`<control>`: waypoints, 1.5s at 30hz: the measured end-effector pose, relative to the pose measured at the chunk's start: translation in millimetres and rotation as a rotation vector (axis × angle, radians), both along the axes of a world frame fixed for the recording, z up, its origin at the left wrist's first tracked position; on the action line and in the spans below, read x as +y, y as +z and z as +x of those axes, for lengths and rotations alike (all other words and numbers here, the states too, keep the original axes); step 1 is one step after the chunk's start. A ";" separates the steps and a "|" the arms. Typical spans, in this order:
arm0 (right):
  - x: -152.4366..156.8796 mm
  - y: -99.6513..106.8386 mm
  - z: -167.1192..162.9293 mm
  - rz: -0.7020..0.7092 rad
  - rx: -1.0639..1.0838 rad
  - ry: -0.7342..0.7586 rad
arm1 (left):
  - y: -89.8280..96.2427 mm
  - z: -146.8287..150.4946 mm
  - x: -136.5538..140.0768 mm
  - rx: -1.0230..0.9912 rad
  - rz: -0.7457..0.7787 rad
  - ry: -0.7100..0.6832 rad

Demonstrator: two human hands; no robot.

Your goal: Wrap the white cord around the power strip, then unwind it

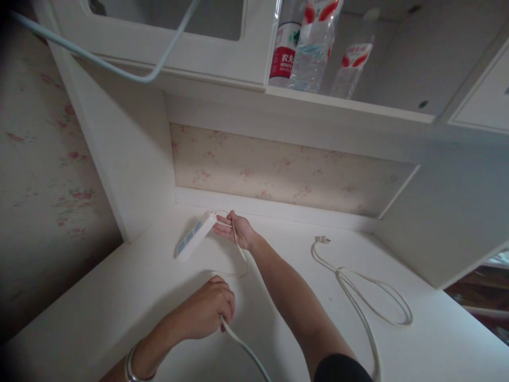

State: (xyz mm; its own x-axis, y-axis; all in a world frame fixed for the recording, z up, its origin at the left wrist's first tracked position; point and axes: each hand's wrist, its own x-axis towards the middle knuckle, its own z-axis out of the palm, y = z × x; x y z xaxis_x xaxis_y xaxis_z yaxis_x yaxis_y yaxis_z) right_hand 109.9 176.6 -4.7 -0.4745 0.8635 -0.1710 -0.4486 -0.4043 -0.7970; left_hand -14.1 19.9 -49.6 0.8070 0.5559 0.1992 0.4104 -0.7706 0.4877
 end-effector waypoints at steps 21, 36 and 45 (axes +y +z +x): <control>95.3 -66.6 -76.0 0.622 -1.030 -0.103 | -29.4 26.8 2.3 0.002 -0.009 0.009; 56.9 -73.2 -37.4 1.028 -1.321 -0.463 | 7.5 7.7 -0.7 -0.321 -0.291 0.026; 46.2 -50.8 -2.3 1.081 -1.236 -0.664 | 16.3 -109.0 66.9 -0.647 0.120 0.890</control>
State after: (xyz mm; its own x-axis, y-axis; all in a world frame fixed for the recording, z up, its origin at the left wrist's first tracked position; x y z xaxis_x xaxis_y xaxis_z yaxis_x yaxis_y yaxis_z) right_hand 107.5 222.8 -55.6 -0.0772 0.7976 0.5982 0.7103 0.4650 -0.5284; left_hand -123.1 86.8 -33.3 -0.1472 0.8346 0.5309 0.5360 -0.3837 0.7519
